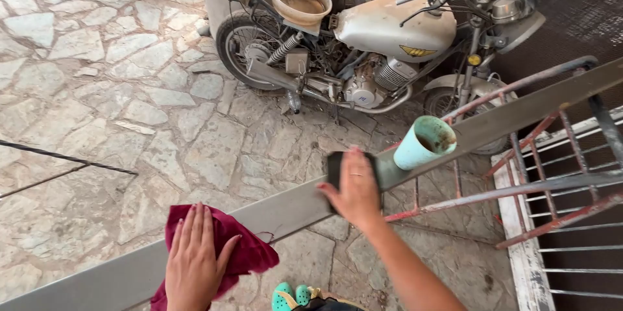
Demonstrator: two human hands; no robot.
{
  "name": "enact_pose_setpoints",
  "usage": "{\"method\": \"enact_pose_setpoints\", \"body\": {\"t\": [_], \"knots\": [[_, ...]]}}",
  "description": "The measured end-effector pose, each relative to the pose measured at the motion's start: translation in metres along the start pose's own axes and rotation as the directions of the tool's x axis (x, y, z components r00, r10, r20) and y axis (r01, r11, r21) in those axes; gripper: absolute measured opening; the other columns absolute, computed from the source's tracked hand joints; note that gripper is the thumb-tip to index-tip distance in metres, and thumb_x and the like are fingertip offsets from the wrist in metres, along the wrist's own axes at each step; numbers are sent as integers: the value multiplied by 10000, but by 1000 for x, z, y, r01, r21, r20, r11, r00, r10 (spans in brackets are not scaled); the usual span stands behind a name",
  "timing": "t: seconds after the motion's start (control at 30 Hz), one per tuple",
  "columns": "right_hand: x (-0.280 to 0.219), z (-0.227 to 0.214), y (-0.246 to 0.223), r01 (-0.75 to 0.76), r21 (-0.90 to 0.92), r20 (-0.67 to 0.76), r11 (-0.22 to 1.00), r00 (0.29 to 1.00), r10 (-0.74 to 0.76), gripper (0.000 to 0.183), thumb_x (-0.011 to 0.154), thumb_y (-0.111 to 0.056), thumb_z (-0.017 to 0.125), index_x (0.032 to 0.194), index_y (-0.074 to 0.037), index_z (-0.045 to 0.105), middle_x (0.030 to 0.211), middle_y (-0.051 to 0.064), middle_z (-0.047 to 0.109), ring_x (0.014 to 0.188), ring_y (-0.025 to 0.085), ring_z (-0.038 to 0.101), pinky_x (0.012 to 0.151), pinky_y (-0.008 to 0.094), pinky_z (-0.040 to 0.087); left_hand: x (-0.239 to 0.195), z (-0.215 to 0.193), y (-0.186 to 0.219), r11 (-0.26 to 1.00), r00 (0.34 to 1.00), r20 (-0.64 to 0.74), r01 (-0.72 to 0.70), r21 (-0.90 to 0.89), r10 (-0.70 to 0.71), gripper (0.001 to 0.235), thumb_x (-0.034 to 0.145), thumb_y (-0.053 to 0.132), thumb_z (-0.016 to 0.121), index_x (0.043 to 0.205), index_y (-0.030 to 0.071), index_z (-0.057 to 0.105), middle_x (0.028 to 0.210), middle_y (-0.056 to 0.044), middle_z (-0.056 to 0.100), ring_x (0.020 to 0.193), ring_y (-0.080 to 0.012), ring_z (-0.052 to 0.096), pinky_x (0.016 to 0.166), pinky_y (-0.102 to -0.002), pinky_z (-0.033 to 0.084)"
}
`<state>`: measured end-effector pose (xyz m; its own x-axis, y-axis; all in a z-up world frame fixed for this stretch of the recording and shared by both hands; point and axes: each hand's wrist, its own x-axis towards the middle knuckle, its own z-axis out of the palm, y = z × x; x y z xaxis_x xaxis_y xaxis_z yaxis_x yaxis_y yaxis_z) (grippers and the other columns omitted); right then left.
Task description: Sanding a metal beam using a hand-held sanding block and wiping it clean with a cloth.
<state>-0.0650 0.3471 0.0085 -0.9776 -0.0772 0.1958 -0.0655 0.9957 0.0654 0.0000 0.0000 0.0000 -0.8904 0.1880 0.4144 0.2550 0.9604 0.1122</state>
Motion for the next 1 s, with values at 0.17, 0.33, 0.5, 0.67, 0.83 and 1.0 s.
{"method": "enact_pose_setpoints", "body": {"t": [0.17,0.33,0.5,0.67,0.83,1.0], "knots": [[-50,-41,-59,150,-125,12,981,989,-150,1184,893,-868,43,1509,126,226,1587,284,296,1444,368,328,1219,436,225,-2,4,6,997,998,-63,19,79,-14,958,865,723,421,1497,5,476,1553,-132,518,1477,-254,459,1240,-387,357],[-29,-31,-2,-27,-204,18,979,999,31,1010,1012,-757,169,1557,90,98,1654,252,69,1522,331,122,1251,430,127,-2,2,7,992,998,-53,29,119,-22,938,875,722,402,1484,14,495,1540,-122,535,1471,-250,472,1246,-378,352],[-27,-68,-90,258,-345,195,903,960,-200,1090,1000,-778,136,1501,190,157,1567,369,271,1400,438,368,1184,480,289,0,0,8,996,995,-104,11,88,-1,919,876,696,455,1456,-14,521,1512,-155,559,1444,-276,501,1219,-402,388],[-51,-8,-20,144,-85,5,986,990,-144,1164,895,-876,123,1533,97,156,1635,276,139,1512,377,148,1242,454,96,-2,9,7,992,996,-93,30,126,-18,933,882,723,407,1475,9,499,1531,-129,536,1458,-255,478,1238,-385,357],[-10,-32,-26,-10,20,26,1000,1000,10,1199,874,-874,13,1489,126,255,1591,310,249,1483,391,239,1256,453,123,-3,8,8,992,994,-106,25,124,-12,902,880,700,446,1446,4,536,1501,-132,571,1437,-251,509,1230,-382,377],[-73,-38,-75,183,-520,-205,835,922,-329,1264,803,-931,-45,1578,64,23,1672,242,11,1554,280,47,1298,365,29,-5,10,3,989,995,-97,21,146,-7,863,893,677,438,1453,29,548,1500,-109,583,1439,-228,516,1227,-361,386]]}}
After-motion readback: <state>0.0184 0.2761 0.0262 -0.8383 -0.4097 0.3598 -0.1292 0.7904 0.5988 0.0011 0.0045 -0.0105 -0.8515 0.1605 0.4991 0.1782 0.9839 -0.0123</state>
